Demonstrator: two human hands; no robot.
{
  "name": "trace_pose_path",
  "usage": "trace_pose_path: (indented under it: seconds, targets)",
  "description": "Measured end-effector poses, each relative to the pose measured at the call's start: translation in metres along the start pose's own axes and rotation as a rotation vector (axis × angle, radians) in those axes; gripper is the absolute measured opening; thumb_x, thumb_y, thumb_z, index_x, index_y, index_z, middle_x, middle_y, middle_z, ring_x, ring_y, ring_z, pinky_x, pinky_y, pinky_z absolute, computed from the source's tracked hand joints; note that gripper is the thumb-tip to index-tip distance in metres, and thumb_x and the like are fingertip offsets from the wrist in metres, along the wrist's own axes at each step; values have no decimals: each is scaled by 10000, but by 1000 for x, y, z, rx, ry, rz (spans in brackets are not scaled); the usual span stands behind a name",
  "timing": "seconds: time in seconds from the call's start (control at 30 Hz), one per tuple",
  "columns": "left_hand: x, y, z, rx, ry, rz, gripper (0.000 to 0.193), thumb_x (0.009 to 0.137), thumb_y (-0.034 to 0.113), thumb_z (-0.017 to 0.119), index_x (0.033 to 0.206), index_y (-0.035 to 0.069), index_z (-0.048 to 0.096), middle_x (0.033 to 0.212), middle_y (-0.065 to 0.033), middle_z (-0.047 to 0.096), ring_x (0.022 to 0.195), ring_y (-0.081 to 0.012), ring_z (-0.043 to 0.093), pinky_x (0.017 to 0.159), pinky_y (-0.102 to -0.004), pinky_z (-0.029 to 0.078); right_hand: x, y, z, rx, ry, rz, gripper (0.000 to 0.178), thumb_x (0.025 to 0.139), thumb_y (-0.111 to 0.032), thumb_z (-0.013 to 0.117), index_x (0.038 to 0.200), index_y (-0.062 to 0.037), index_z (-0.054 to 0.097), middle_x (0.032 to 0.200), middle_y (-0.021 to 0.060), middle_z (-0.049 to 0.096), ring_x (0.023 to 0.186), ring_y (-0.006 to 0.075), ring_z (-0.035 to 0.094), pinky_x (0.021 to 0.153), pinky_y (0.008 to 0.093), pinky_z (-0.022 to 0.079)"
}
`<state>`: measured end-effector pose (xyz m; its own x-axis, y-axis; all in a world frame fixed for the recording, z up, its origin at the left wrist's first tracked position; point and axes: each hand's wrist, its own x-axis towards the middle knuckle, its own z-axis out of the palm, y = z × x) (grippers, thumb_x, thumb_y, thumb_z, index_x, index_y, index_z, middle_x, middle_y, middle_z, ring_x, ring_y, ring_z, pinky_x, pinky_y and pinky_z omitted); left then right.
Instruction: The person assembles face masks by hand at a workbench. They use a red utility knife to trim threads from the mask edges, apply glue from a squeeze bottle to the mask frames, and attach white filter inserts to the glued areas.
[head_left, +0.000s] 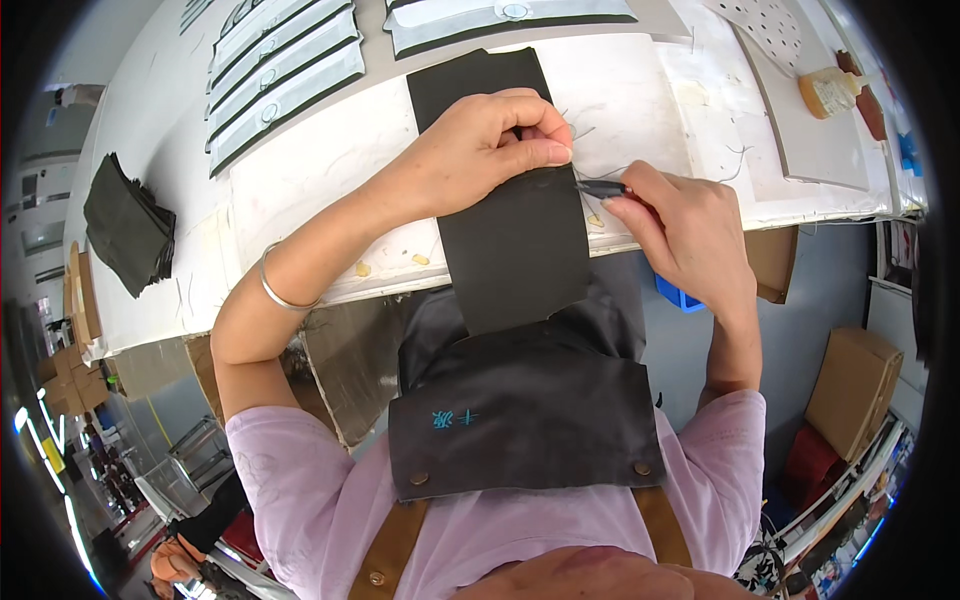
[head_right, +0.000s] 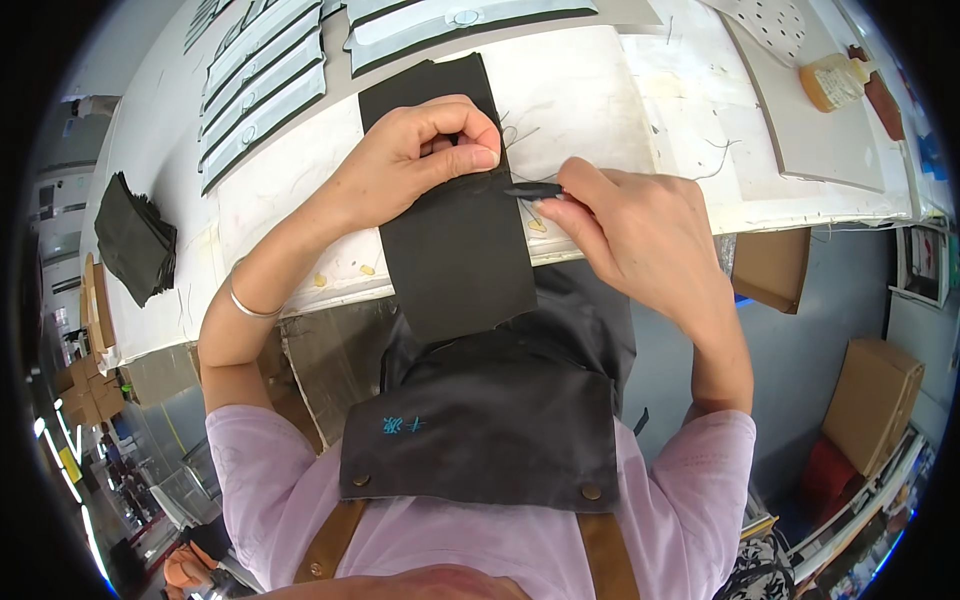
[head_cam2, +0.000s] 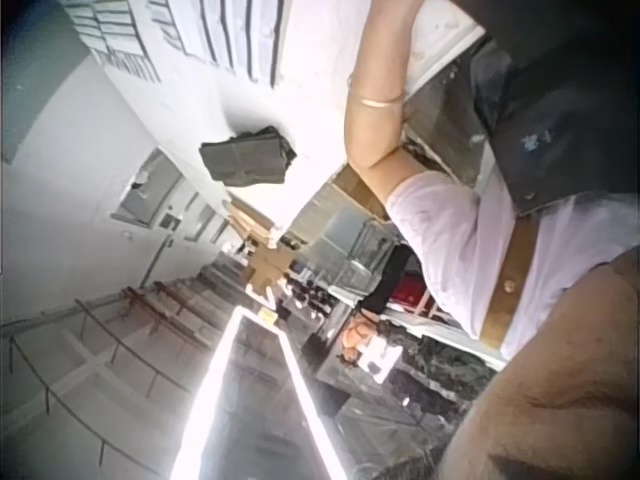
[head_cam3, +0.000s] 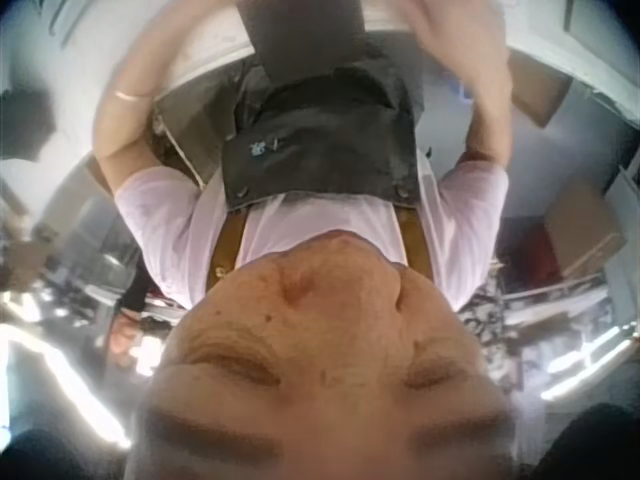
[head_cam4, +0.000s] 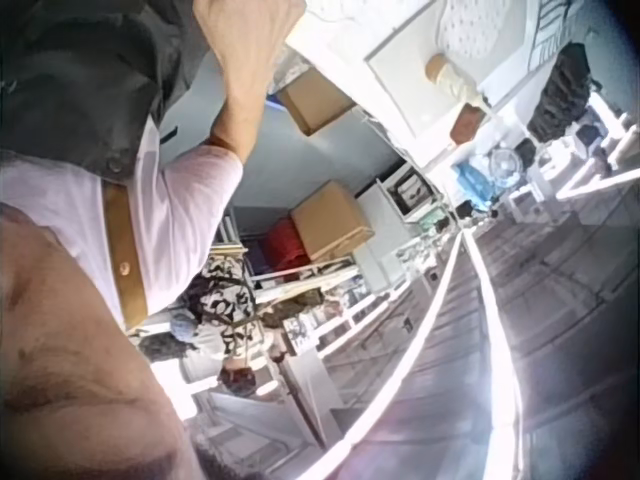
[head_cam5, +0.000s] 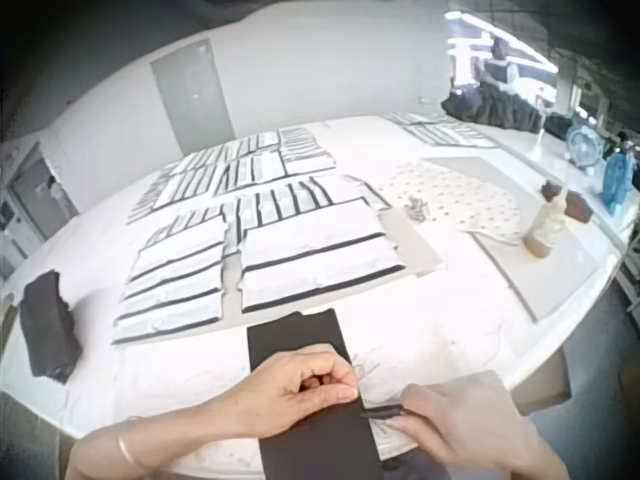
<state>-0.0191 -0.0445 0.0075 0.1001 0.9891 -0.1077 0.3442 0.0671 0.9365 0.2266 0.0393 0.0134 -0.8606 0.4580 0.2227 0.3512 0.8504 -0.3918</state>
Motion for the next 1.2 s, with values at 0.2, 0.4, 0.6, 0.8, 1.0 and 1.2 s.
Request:
trace_pose_path:
  seconds: [0.2, 0.4, 0.6, 0.8, 1.0, 1.2]
  targets:
    - [0, -8, -1, -130, -48, 35, 147, 1015, 174, 666, 990, 29, 660, 899, 56, 581, 818, -20, 502, 730, -200, 429, 18, 6, 8, -94, 9, -72, 333, 994, -387, 628, 854, -86, 601, 654, 78, 647, 583, 320, 628, 520, 402, 463]
    - [0, -5, -1, -131, -44, -1, 142, 1022, 171, 654, 1005, 30, 656, 902, 48, 606, 846, -23, 528, 766, -204, 455, 23, 8, 7, -74, -17, -97, 345, 994, -392, 626, 841, -84, 594, 647, 76, 641, 582, 322, 622, 525, 400, 464]
    - [2, -7, -2, -97, -57, -8, 149, 1029, 172, 648, 1016, 23, 654, 920, 38, 625, 866, -32, 549, 780, -211, 469, 24, 6, 6, -74, -30, -90, 349, 994, -398, 624, 839, -86, 595, 641, 75, 637, 579, 318, 617, 524, 397, 459]
    - [2, -6, 0, -78, -34, 10, 147, 1022, 175, 657, 1008, 28, 659, 911, 44, 619, 845, -27, 537, 758, -211, 461, 24, 8, 7, -89, -34, -99, 350, 995, -402, 620, 835, -91, 610, 639, 69, 643, 580, 304, 622, 521, 392, 460]
    - [2, -1, -3, -82, 12, -21, 189, 1023, 226, 648, 990, 40, 662, 885, 45, 593, 772, -31, 478, 676, -208, 405, 21, 8, 3, -62, -68, -130, 339, 986, -399, 634, 840, -93, 613, 648, 71, 637, 575, 299, 618, 518, 390, 446]
    - [-70, 31, -38, -74, 106, 27, 137, 955, 184, 695, 914, 61, 649, 840, 15, 604, 733, -99, 503, 648, -251, 403, -23, 2, -6, 453, -80, -34, 302, 810, -309, 851, 844, -78, 659, 628, 55, 589, 535, 235, 589, 509, 336, 420]
